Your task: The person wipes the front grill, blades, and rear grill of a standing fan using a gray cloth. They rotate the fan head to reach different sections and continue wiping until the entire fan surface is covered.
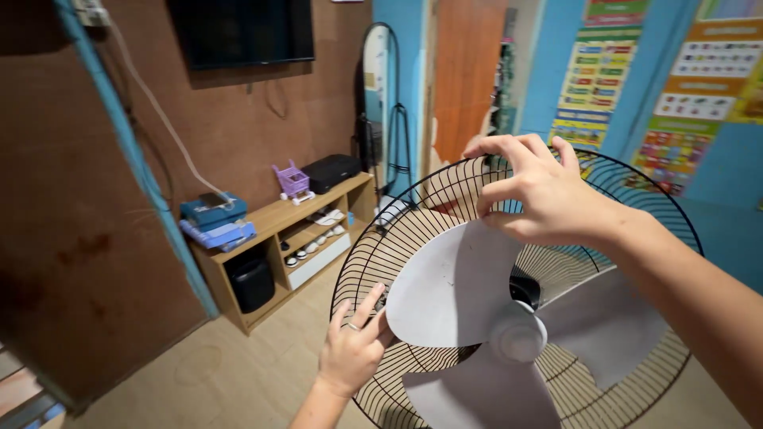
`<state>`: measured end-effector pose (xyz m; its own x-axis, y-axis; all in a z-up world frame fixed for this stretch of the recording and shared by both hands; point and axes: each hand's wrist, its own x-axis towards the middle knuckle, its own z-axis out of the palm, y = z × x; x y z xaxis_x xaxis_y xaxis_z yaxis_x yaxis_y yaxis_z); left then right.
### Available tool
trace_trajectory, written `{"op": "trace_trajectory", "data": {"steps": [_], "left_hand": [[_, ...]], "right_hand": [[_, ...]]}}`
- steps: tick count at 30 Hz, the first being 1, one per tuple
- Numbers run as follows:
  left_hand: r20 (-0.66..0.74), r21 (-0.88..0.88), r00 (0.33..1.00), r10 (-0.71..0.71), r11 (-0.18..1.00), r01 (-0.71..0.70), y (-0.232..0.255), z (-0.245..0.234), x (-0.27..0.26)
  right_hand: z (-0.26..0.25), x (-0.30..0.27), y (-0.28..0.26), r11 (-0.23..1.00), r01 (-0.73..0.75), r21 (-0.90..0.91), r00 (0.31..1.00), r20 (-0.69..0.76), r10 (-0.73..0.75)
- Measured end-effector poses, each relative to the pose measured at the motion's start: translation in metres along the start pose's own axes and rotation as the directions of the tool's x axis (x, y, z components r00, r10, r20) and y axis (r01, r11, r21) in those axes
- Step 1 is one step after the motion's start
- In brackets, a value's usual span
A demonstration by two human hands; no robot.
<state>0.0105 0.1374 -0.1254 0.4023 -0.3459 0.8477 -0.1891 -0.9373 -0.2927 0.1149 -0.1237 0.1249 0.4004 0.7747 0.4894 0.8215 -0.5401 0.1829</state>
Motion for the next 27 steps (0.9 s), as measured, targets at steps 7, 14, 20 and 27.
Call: {"op": "trace_trajectory", "data": {"steps": [7, 14, 20, 27], "left_hand": [[-0.023, -0.066, 0.999, -0.025, 0.998, 0.023, 0.023, 0.050, 0.037], [0.157, -0.634, 0.983, 0.091, 0.773, 0.030, 0.046, 0.065, 0.030], [0.205, -0.543, 0.923, 0.326, 0.823, -0.170, 0.018, 0.017, 0.012], [0.283, -0.697, 0.947, 0.153, 0.711, 0.094, 0.002, -0.027, -0.012]], "right_hand": [[0.001, 0.001, 0.007, 0.998, -0.062, -0.027, 0.998, 0.007, 0.062], [0.008, 0.003, 0.012, 0.996, -0.041, -0.078, 0.999, -0.001, 0.041], [0.012, 0.010, -0.002, 0.995, -0.047, -0.085, 0.999, 0.013, 0.048], [0.011, 0.003, 0.007, 0.992, -0.086, -0.098, 0.996, -0.020, 0.084]]}}
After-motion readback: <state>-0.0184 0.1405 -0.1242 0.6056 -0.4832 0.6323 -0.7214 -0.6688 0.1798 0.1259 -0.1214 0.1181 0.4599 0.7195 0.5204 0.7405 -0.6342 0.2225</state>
